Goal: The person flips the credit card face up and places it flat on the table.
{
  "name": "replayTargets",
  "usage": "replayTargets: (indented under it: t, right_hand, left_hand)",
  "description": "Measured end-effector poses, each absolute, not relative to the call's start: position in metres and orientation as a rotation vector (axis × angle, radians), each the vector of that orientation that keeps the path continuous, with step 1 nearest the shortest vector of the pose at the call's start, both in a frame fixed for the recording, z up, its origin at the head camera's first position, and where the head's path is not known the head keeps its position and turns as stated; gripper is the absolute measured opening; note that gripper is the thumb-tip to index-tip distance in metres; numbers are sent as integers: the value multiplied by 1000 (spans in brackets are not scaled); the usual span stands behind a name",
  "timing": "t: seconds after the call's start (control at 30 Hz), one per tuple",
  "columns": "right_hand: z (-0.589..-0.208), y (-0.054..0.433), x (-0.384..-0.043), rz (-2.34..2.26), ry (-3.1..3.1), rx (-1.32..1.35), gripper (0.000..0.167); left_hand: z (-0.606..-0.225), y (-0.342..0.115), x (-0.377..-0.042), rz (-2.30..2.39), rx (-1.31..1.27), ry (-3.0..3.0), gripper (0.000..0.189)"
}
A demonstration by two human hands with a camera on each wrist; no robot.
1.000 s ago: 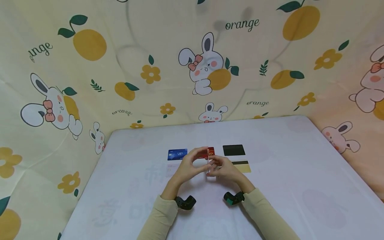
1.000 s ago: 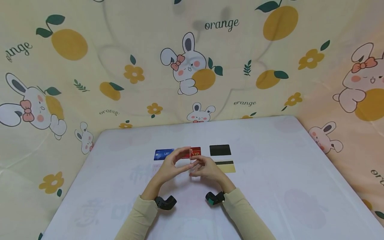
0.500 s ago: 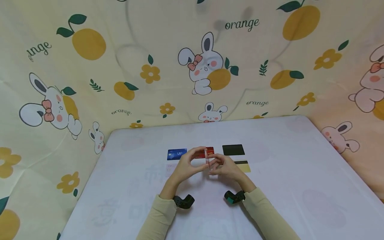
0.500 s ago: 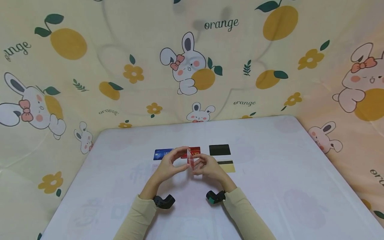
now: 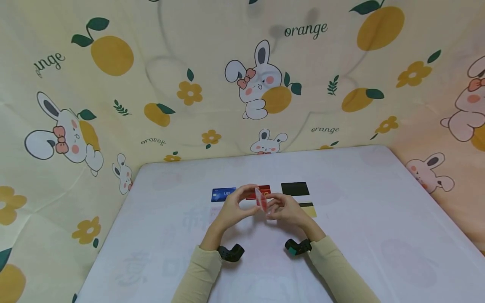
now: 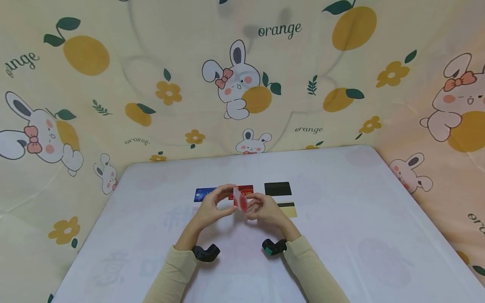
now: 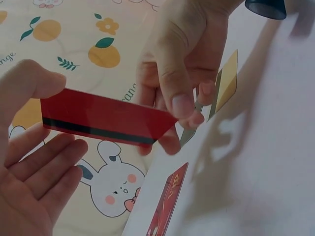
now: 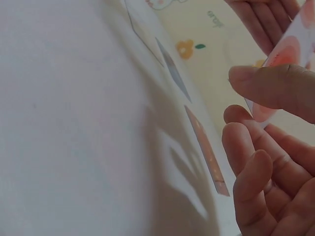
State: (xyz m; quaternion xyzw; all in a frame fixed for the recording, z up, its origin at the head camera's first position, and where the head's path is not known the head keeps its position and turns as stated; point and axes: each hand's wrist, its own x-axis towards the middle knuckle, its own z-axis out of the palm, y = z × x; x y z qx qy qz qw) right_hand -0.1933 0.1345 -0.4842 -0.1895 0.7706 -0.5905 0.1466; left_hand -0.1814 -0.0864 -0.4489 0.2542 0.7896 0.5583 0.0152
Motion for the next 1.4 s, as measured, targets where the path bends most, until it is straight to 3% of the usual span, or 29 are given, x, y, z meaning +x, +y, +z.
replayTargets:
  t: [0.77, 1.4]
  right_hand:
    - [-481, 142, -196, -1706, 2238, -542, 57]
    - [-483, 153, -197, -1662, 2297, -495, 59]
  left_hand:
    - [-453, -97, -186, 1691, 704, 2498, 59]
    - [-462, -108, -193, 1360, 652, 2694, 51]
